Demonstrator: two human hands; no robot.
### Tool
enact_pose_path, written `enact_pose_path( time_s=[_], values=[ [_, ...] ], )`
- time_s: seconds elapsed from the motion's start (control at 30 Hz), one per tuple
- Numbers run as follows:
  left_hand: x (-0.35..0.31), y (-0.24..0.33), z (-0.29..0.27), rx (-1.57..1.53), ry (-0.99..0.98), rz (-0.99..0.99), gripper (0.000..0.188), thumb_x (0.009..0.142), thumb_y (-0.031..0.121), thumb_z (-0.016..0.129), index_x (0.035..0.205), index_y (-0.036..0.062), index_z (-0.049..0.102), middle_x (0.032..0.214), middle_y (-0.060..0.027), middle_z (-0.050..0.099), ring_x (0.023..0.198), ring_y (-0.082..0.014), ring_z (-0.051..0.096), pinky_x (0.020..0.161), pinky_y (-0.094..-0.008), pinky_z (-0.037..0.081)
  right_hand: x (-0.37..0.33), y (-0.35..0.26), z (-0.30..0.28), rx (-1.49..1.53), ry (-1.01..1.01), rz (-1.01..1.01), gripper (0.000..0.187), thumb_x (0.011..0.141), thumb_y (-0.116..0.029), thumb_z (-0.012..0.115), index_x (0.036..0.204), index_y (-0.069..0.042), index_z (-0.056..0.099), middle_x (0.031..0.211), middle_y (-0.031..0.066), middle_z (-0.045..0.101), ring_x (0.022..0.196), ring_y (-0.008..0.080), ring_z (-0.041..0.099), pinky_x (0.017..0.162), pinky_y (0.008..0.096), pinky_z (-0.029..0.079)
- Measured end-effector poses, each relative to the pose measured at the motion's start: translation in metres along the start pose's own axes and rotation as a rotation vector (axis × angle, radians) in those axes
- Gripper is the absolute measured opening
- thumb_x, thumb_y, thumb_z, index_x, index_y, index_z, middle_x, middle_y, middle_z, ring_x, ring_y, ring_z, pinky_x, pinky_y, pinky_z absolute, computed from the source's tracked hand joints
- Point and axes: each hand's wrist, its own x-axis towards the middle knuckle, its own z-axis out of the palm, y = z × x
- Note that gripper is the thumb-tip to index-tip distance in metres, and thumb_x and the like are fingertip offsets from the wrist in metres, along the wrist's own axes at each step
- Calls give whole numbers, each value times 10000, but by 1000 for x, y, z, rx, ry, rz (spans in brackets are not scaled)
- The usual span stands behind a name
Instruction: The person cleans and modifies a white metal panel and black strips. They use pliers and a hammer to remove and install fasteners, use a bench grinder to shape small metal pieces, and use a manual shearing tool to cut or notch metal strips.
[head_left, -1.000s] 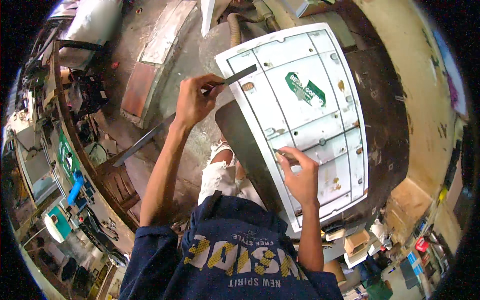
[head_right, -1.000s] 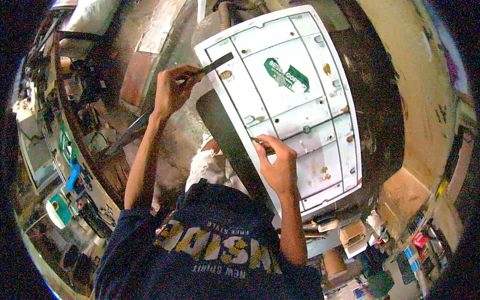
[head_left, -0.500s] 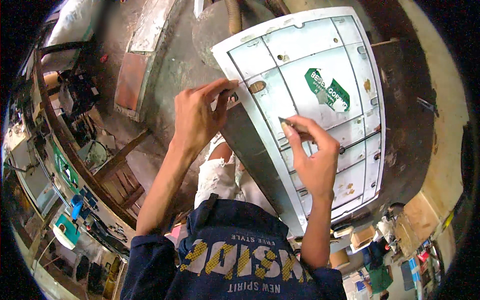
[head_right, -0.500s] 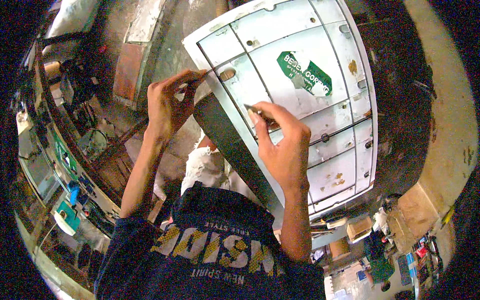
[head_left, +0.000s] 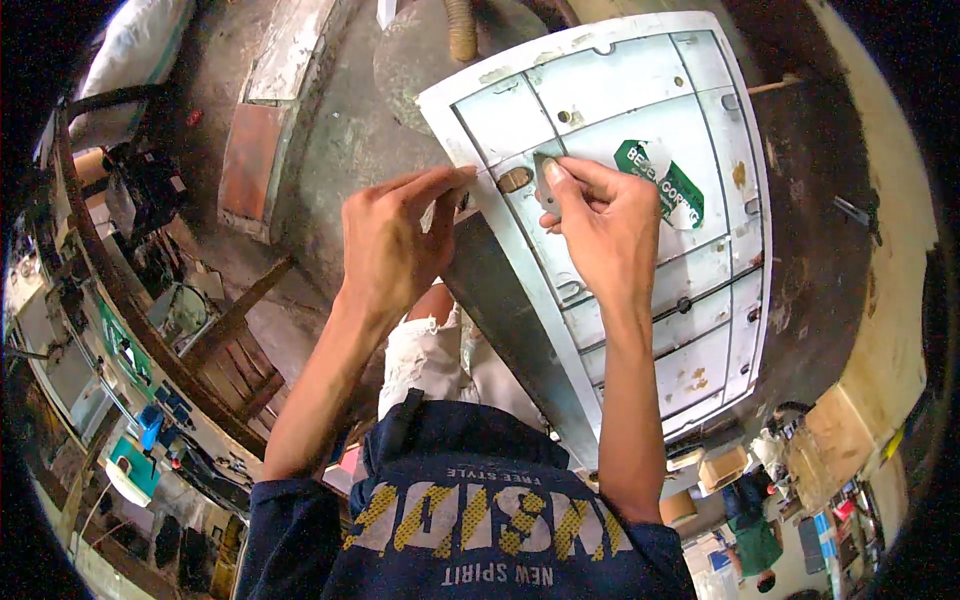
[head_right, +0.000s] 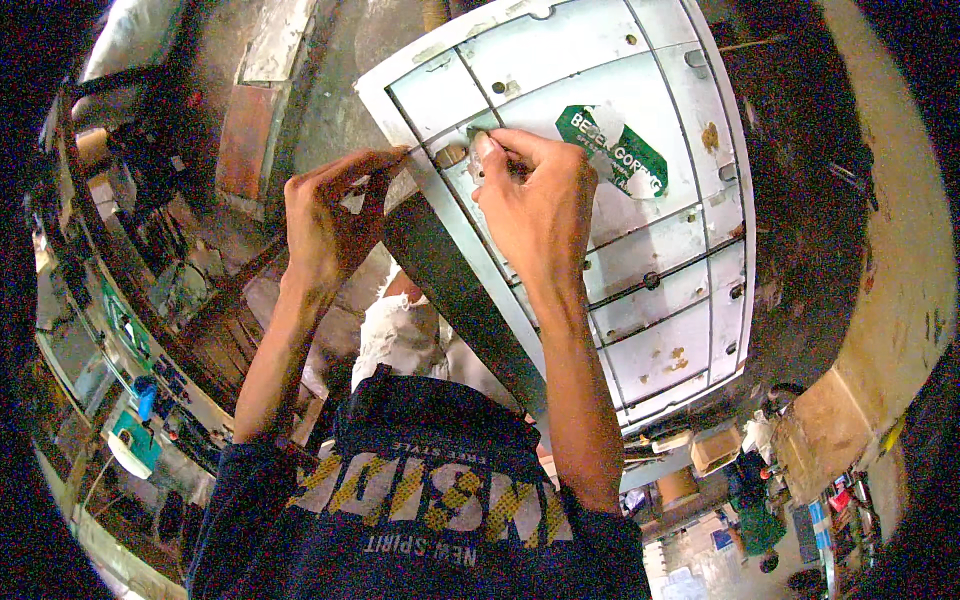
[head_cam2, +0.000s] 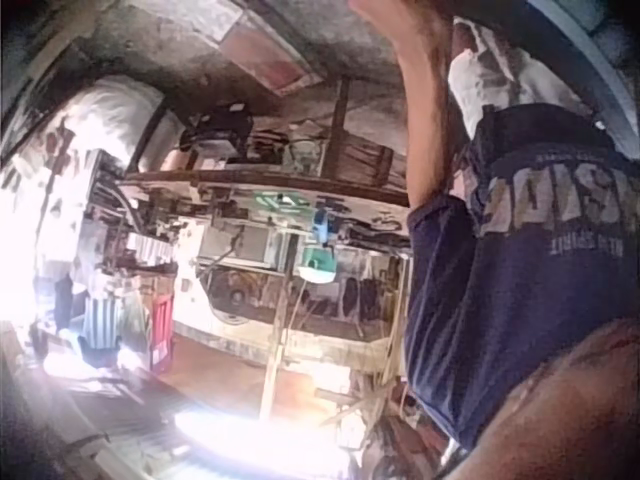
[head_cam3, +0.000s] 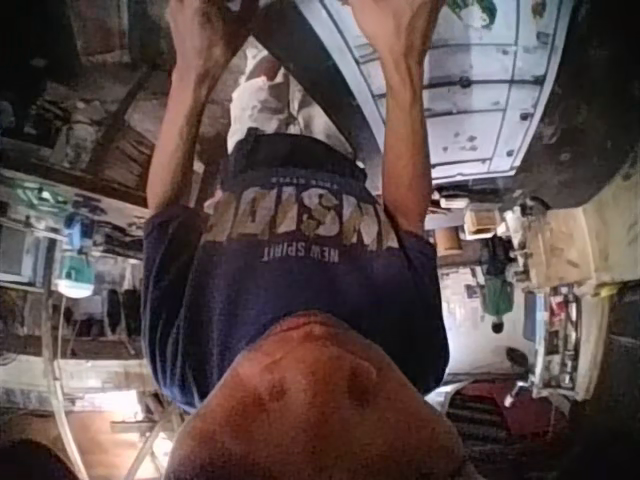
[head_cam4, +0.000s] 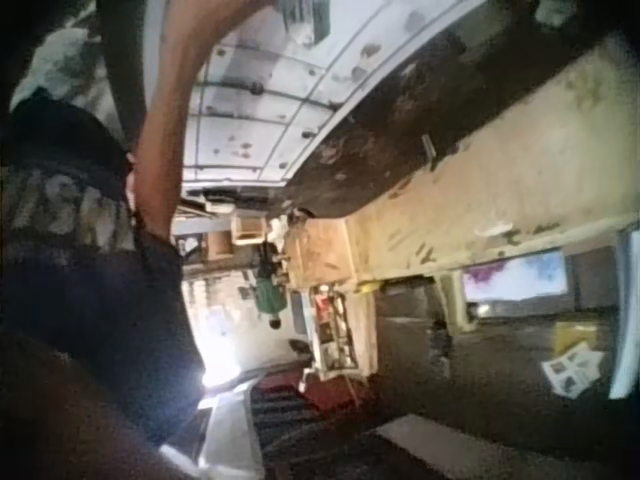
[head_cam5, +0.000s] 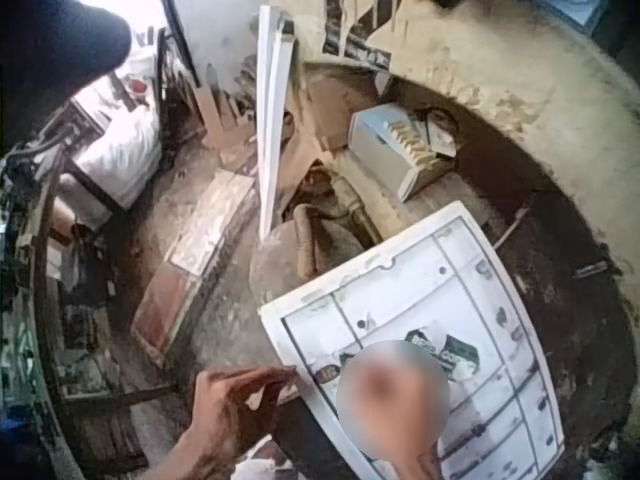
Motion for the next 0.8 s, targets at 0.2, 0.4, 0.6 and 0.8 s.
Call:
enact_pose_path(
  time_s=[0.2, 0.4, 0.6, 0.8],
  values=[
    [3, -1, 0, 5, 32, 52, 225, 808, -23, 632, 984, 79, 729, 876, -146, 717, 712, -290, 707, 630, -349, 555, 2, 7, 8, 70, 57, -27, 193, 908, -105, 619, 902, 66, 708, 700, 137, 706, 613, 176, 704, 542, 310, 507],
    [0, -4, 3, -30, 33, 33, 237, 794, -29, 648, 988, 78, 732, 884, -144, 719, 711, -284, 710, 627, -347, 556, 4, 2, 4, 55, 6, 25, 250, 927, -73, 630, 1061, 136, 660, 825, 177, 702, 661, 187, 703, 596, 262, 588],
    [2, 1, -1, -27, 8, 15, 238, 791, -34, 648, 985, 73, 735, 889, -147, 719, 715, -283, 711, 636, -344, 558, 8, -1, -1, 12, -31, 10, 240, 923, -76, 636, 1044, 129, 670, 820, 173, 705, 655, 179, 699, 594, 264, 585],
    [3, -2, 0, -22, 6, 38, 243, 788, -45, 644, 985, 67, 733, 885, -145, 718, 711, -279, 711, 627, -344, 557, 9, -1, -2, 35, -42, 19, 248, 921, -83, 644, 1041, 133, 669, 814, 172, 705, 653, 179, 698, 582, 262, 581]
  ],
)
